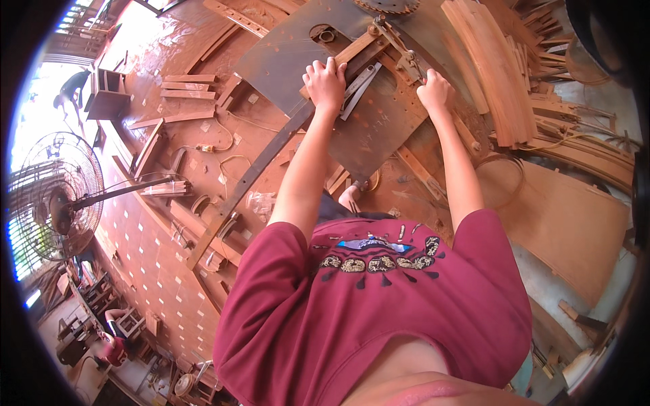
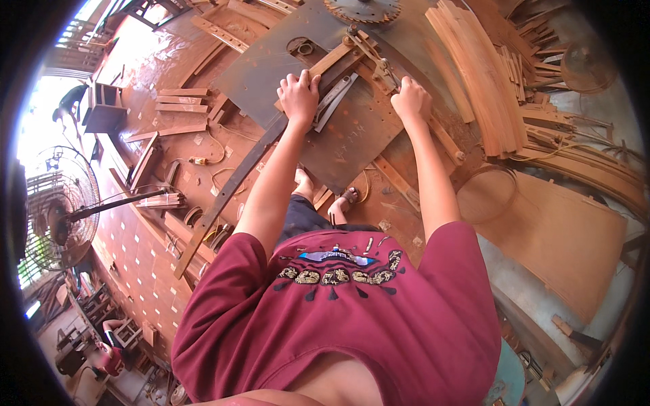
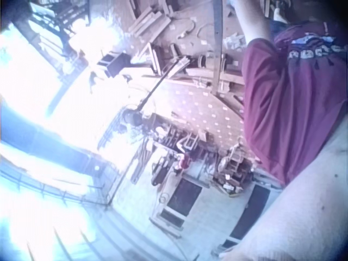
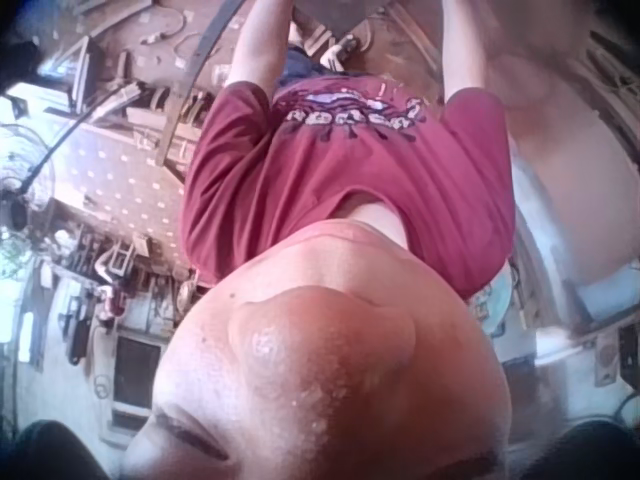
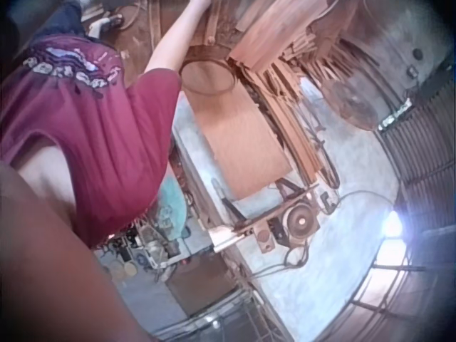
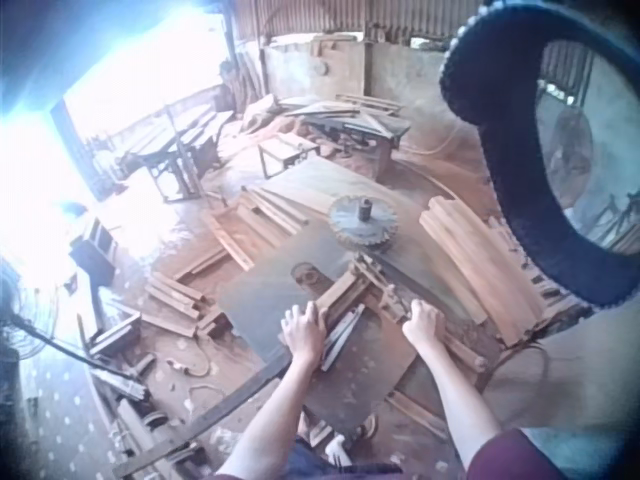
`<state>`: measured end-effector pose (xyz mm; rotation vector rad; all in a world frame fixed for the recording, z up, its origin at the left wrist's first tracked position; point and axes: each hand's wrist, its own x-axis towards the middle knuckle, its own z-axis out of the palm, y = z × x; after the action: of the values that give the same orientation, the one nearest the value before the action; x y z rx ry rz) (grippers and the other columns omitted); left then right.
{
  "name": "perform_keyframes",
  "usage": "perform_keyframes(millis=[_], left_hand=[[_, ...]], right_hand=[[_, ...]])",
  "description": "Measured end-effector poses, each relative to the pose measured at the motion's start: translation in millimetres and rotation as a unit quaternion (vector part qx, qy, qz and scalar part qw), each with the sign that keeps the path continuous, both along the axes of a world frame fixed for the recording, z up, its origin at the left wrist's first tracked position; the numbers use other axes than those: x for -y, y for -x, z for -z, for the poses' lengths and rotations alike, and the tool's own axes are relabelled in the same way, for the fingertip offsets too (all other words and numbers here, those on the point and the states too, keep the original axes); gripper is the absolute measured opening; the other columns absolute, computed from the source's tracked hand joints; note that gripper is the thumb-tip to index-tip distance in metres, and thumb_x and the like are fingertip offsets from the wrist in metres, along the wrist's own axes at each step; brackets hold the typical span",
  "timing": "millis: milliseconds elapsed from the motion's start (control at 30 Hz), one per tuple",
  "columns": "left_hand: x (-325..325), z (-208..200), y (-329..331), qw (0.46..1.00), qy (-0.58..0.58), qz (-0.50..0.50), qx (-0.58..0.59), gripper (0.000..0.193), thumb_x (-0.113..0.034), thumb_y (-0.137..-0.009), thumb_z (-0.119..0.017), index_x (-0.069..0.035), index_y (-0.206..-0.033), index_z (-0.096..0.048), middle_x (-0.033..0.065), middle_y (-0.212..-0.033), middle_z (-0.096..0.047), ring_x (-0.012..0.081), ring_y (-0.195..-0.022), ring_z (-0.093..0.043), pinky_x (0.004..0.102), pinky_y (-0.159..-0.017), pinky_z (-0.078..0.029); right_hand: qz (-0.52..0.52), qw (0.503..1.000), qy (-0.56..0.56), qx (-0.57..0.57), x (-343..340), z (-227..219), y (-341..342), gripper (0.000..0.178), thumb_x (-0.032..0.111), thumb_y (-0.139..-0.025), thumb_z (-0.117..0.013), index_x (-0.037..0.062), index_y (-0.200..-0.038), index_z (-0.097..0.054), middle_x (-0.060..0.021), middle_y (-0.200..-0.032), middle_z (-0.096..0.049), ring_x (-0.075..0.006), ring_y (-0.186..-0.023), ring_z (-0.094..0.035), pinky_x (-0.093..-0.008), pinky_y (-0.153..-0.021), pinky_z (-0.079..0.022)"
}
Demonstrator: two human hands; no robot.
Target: The person uses a circular saw to cut small wooden pieces. They repeatedly position each piece against the saw blade, push it through, and remove the cut piece. The process is repeated for multiple pieces throughout the clip.
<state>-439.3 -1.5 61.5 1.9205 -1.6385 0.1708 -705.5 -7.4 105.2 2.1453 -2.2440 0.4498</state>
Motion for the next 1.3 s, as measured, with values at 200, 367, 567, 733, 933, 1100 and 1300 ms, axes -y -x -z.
perform_keyframes(millis=[200, 367, 567, 733, 933, 1100, 1300], left_hand=[[-40, 6, 43, 1.000, 0.012, 0.005, -0.004, 0.030, -0.041, -0.093, -0.064, -0.013, -0.103, -0.067, 0.0091, -0.095, -0.060, 0.0300, -0.095, -0.056, 0.0450, -0.081, -0.044], [-65, 8, 76, 1.000, 0.001, 0.025, -0.002, 0.029, -0.041, -0.091, -0.066, -0.013, -0.099, -0.066, 0.0095, -0.096, -0.061, 0.0312, -0.097, -0.058, 0.0462, -0.079, -0.046], [-76, 5, 78, 0.997, -0.037, 0.063, 0.018, 0.032, -0.042, -0.091, -0.065, -0.010, -0.099, -0.067, 0.0080, -0.098, -0.064, 0.0296, -0.098, -0.060, 0.0441, -0.080, -0.047], [-85, 6, 59, 0.996, -0.008, 0.084, 0.037, 0.030, -0.039, -0.091, -0.063, -0.010, -0.095, -0.066, 0.0067, -0.096, -0.064, 0.0278, -0.096, -0.060, 0.0427, -0.079, -0.047], [-118, -10, -52, 0.974, 0.011, 0.148, 0.173, 0.032, -0.039, -0.092, -0.063, -0.007, -0.093, -0.062, 0.0074, -0.093, -0.062, 0.0253, -0.090, -0.060, 0.0396, -0.071, -0.048], [-200, -41, -191, 0.977, -0.059, 0.116, 0.170, 0.032, -0.038, -0.096, -0.060, -0.006, -0.095, -0.061, 0.0107, -0.093, -0.063, 0.0296, -0.089, -0.064, 0.0430, -0.074, -0.053], [-288, -31, -265, 0.979, -0.168, -0.081, 0.081, 0.038, -0.035, -0.103, -0.049, -0.002, -0.103, -0.066, 0.0166, -0.100, -0.067, 0.0346, -0.097, -0.066, 0.0461, -0.081, -0.055]], right_hand=[[0.006, 0.999, -0.007, 0.037, -36, 9, 49, 0.018, 0.011, -0.081, -0.056, 0.0055, -0.097, -0.063, -0.0161, -0.106, -0.066, -0.0395, -0.095, -0.066, -0.0511, -0.080, -0.052], [-0.016, 0.991, -0.129, 0.003, -49, 5, 101, 0.025, 0.014, -0.083, -0.056, 0.0007, -0.101, -0.065, -0.0235, -0.108, -0.066, -0.0419, -0.100, -0.065, -0.0514, -0.087, -0.051], [-0.023, 0.954, -0.300, -0.011, -53, -55, 107, 0.034, 0.011, -0.074, -0.051, -0.0066, -0.100, -0.066, -0.0322, -0.110, -0.066, -0.0440, -0.102, -0.066, -0.0507, -0.086, -0.052], [0.011, 0.923, -0.384, 0.015, -53, -78, 102, 0.033, 0.010, -0.072, -0.048, -0.0091, -0.095, -0.063, -0.0310, -0.090, -0.068, -0.0421, -0.081, -0.069, -0.0494, -0.070, -0.053], [-0.067, 0.942, -0.318, 0.082, -38, -33, 137, 0.010, 0.008, -0.072, -0.047, 0.0010, -0.076, -0.052, -0.0101, -0.061, -0.054, -0.0235, -0.049, -0.054, -0.0402, -0.043, -0.043], [-0.038, 0.955, -0.286, 0.071, -40, -16, 135, 0.033, 0.016, -0.076, -0.048, -0.0080, -0.093, -0.063, -0.0327, -0.089, -0.067, -0.0455, -0.091, -0.068, -0.0500, -0.082, -0.052], [-0.016, 0.953, -0.299, 0.038, -35, -14, 136, 0.038, 0.019, -0.077, -0.050, -0.0073, -0.100, -0.065, -0.0353, -0.102, -0.066, -0.0467, -0.106, -0.064, -0.0494, -0.093, -0.049]])
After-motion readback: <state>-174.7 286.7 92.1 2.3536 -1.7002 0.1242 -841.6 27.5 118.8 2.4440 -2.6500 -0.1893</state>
